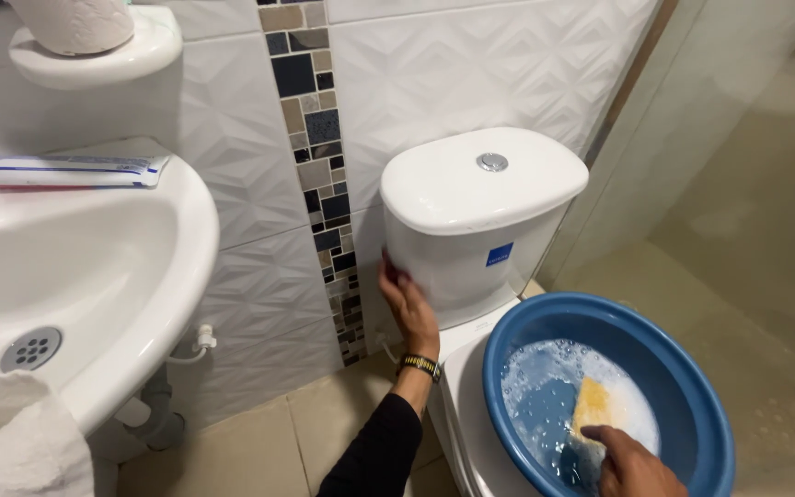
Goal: The recorder organizes toiletries and cleans the exterior of the toilet using a sponge and soapy water.
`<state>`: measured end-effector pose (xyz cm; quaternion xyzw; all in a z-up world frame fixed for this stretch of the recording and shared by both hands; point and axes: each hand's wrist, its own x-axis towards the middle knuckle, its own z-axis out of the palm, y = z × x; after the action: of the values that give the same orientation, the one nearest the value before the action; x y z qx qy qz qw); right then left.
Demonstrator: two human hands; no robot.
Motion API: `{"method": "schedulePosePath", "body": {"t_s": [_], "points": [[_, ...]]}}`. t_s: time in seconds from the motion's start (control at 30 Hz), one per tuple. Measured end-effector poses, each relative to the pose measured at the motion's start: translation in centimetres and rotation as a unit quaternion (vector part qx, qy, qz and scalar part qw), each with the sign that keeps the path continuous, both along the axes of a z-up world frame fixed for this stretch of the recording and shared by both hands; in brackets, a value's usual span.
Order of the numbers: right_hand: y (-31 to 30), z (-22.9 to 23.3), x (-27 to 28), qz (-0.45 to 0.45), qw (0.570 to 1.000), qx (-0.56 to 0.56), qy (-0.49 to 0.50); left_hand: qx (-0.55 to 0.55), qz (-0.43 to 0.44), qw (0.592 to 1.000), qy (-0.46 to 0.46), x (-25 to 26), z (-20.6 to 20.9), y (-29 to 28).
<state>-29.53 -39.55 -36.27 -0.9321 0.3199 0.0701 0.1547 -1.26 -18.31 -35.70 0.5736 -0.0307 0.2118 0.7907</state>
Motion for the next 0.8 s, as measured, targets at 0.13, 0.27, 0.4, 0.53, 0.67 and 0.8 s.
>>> {"method": "schedulePosePath", "body": {"t_s": [0.13, 0.27, 0.4, 0.53, 0.67, 0.8], "points": [[0.4, 0.6, 0.2, 0.001, 1.000, 0.008, 0.019, 0.096, 0.057, 0.985, -0.133, 0.6, 6.0, 0.8], [0.8, 1.1, 0.2, 0.003, 1.000, 0.002, 0.008, 0.113, 0.019, 0.992, 0.043, 0.2, -2.3, 0.0], [-0.2, -0.2, 0.4, 0.019, 1.000, -0.003, 0.000, 0.202, 0.040, 0.976, 0.067, -3.6, -2.7, -1.4], [0.9, 1.4, 0.2, 0.010, 0.999, 0.001, 0.047, 0.214, 0.154, 0.954, -0.139, -4.0, 4.9, -1.3], [-0.4, 0.0, -0.7, 0.020, 1.000, 0.009, -0.001, 0.188, 0.120, 0.966, -0.131, -2.9, 4.8, -0.3], [0.4, 1.5, -0.4, 0.028, 0.999, 0.010, -0.022, 0.227, 0.089, 0.969, -0.028, -2.9, -5.3, -1.3]]}}
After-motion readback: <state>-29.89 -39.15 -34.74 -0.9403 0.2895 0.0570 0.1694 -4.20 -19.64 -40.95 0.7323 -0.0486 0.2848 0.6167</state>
